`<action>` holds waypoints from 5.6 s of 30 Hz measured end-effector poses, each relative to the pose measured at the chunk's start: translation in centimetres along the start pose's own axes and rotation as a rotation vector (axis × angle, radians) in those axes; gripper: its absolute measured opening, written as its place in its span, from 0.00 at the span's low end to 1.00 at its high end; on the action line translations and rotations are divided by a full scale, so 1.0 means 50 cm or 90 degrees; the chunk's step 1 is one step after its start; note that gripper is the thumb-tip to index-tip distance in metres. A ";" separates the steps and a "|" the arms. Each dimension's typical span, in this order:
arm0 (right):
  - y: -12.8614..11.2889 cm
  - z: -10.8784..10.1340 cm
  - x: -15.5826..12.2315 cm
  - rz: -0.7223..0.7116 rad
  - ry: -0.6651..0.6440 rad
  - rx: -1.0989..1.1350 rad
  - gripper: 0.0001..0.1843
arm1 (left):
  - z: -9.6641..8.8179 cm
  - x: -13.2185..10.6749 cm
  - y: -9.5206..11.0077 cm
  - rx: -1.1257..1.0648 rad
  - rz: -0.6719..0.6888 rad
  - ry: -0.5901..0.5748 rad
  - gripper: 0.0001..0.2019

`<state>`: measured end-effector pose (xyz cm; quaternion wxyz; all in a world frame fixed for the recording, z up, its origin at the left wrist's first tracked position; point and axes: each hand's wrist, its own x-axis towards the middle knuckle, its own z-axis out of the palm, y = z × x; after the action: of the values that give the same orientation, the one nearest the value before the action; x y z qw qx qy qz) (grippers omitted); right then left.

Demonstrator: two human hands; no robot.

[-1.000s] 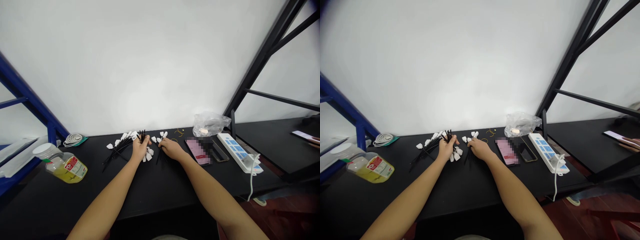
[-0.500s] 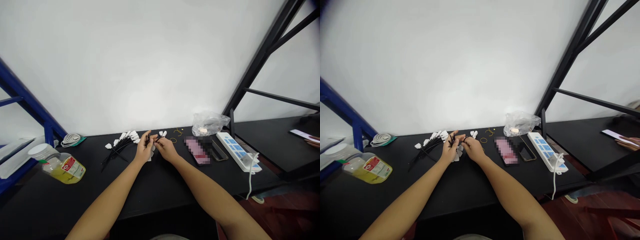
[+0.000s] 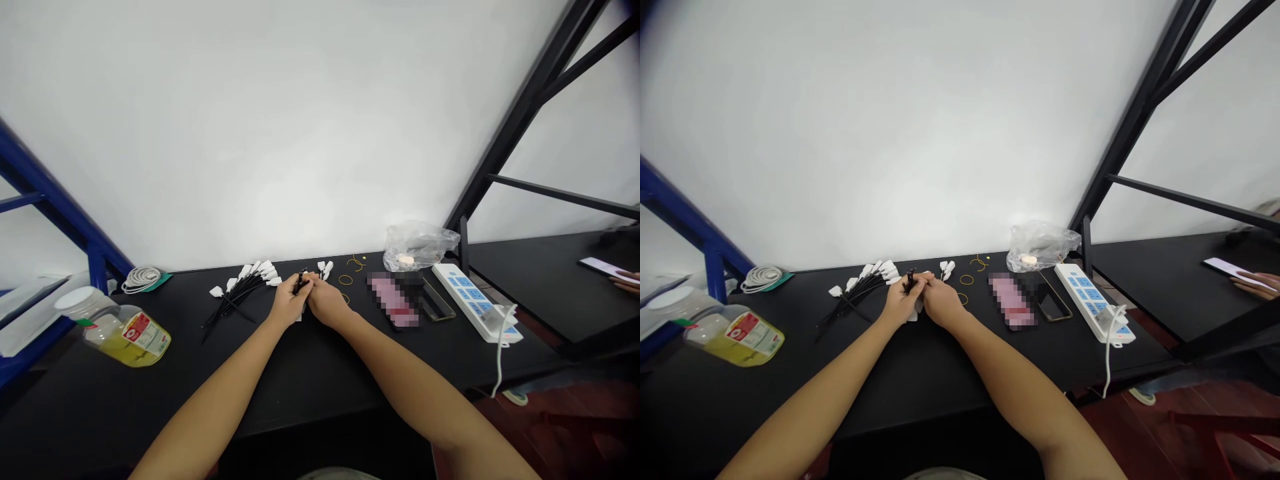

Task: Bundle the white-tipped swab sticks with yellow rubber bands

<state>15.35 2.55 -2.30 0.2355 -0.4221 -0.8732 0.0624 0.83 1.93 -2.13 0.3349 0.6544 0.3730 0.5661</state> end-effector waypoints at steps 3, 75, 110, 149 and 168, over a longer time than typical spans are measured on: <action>0.002 0.000 -0.004 -0.071 0.004 0.076 0.19 | 0.000 0.000 -0.001 -0.026 -0.033 0.034 0.20; 0.052 -0.020 0.000 -0.009 0.063 0.155 0.10 | -0.002 0.004 0.005 -0.026 -0.041 0.100 0.21; 0.024 -0.015 -0.001 -0.021 0.111 0.224 0.07 | 0.001 0.002 -0.007 -0.019 -0.008 0.087 0.20; 0.079 -0.061 -0.004 -0.046 -0.084 0.017 0.07 | 0.001 -0.002 -0.005 -0.055 -0.093 0.059 0.21; 0.028 -0.040 -0.006 -0.029 -0.016 0.251 0.04 | -0.001 0.002 0.008 0.003 -0.054 0.136 0.18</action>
<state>17.42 3.03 -1.05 0.3041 -0.3469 -0.8564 0.2318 0.82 1.82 -1.71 0.3148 0.5748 0.4353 0.6173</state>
